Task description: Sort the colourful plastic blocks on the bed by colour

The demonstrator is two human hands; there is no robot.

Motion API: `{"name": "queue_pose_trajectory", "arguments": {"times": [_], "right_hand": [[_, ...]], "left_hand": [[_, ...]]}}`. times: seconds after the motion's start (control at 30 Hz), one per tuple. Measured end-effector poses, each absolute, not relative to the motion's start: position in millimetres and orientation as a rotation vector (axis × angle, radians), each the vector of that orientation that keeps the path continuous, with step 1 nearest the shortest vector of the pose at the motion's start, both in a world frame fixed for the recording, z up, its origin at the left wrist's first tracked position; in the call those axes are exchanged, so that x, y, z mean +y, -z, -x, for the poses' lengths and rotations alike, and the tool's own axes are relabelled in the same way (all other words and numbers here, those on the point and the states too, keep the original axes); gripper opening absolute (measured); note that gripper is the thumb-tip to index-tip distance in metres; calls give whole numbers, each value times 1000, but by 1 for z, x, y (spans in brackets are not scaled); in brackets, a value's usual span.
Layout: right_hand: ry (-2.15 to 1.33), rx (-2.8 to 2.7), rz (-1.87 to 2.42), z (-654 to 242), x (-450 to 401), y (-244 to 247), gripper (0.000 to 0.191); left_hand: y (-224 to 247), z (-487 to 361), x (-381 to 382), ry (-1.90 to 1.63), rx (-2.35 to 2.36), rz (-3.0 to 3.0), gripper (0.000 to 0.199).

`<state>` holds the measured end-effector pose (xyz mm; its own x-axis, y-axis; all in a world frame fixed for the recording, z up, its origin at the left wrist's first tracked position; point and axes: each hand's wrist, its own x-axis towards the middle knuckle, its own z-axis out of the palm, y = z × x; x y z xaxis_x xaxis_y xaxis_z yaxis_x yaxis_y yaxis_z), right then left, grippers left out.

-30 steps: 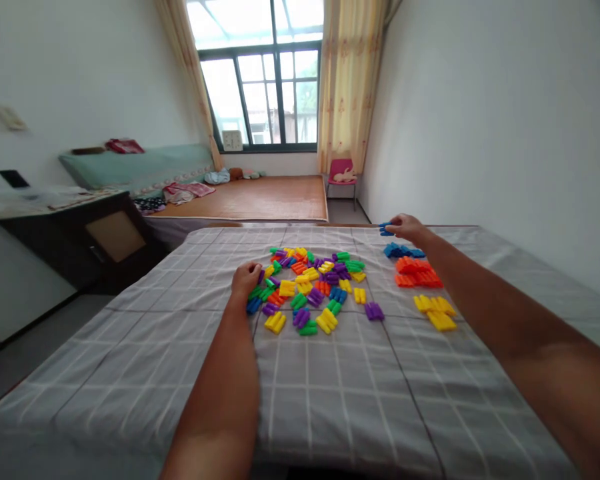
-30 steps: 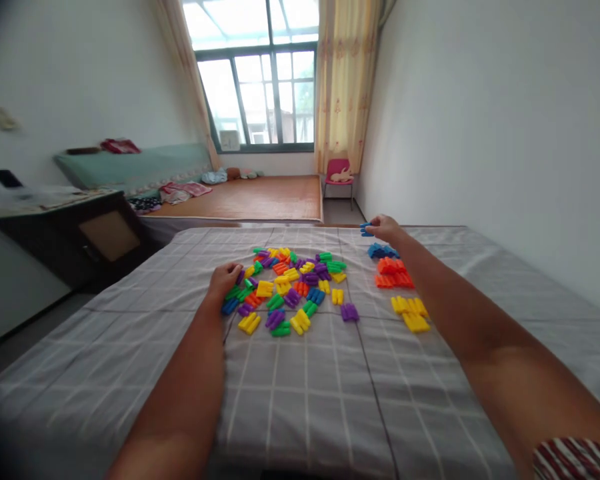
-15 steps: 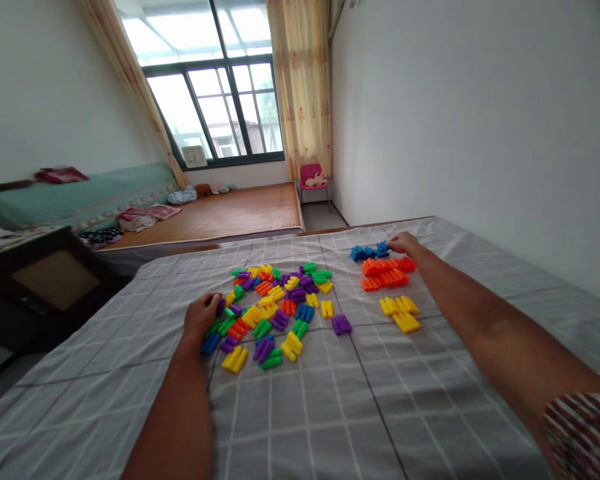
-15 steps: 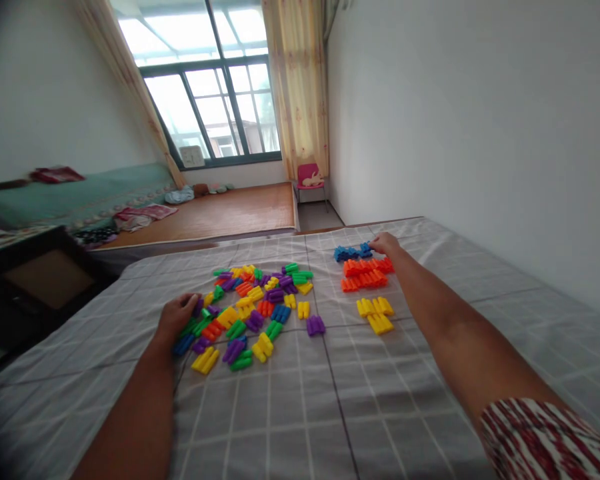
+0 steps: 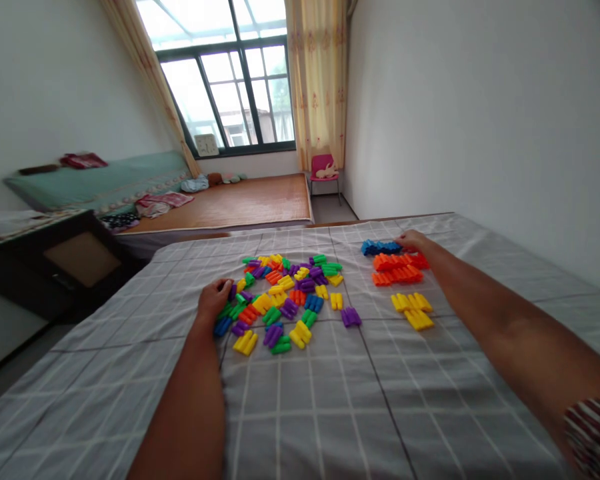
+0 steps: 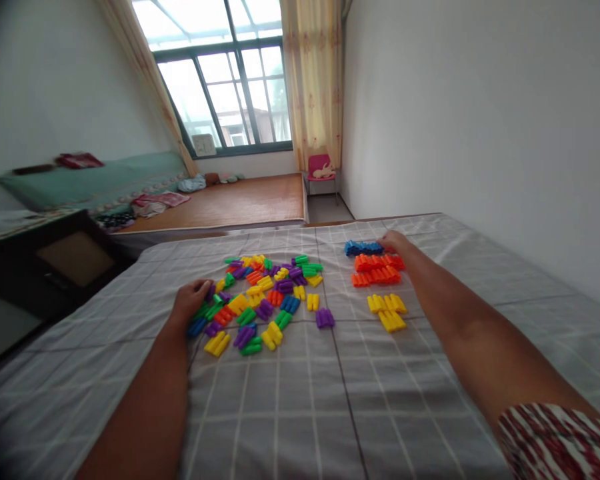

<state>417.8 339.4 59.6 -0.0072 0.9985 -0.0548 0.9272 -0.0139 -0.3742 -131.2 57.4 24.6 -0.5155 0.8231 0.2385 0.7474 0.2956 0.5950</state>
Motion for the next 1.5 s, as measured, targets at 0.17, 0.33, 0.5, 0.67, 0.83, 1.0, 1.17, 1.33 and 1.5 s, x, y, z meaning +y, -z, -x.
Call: {"name": "queue_pose_trajectory", "arguments": {"times": [0.17,0.33,0.5,0.67,0.83,1.0,1.17,1.33,1.5], "right_hand": [[-71,-2165,1813,-389,329,-90,32],[-76,-2402,1279,-287,276,-118,26],[-300,-2720,872,-168,206,-107,23],[-345,-2839,891,-86,174,-78,30],[-332,-2879,1030,-50,178,-69,36],[-373,-2884,1175,-54,185,-75,42],[-582,-2715,1078,-92,201,-96,32],[-924,-2312,1108,-187,253,-127,38],[-812,-1875,1344,-318,305,-127,36]], "left_hand": [[-23,125,58,-1091,2395,-1493,48],[-25,114,59,-1107,2140,-1604,48],[-25,112,57,-1009,2355,-1593,35],[-22,119,56,-1174,2467,-1304,36],[-21,122,59,-1314,2327,-1260,35],[-24,122,61,-1343,2310,-1254,35],[-24,122,60,-1315,2313,-1245,36],[-23,123,58,-1227,2378,-1273,39],[-26,123,56,-1042,2494,-1348,39]]}}
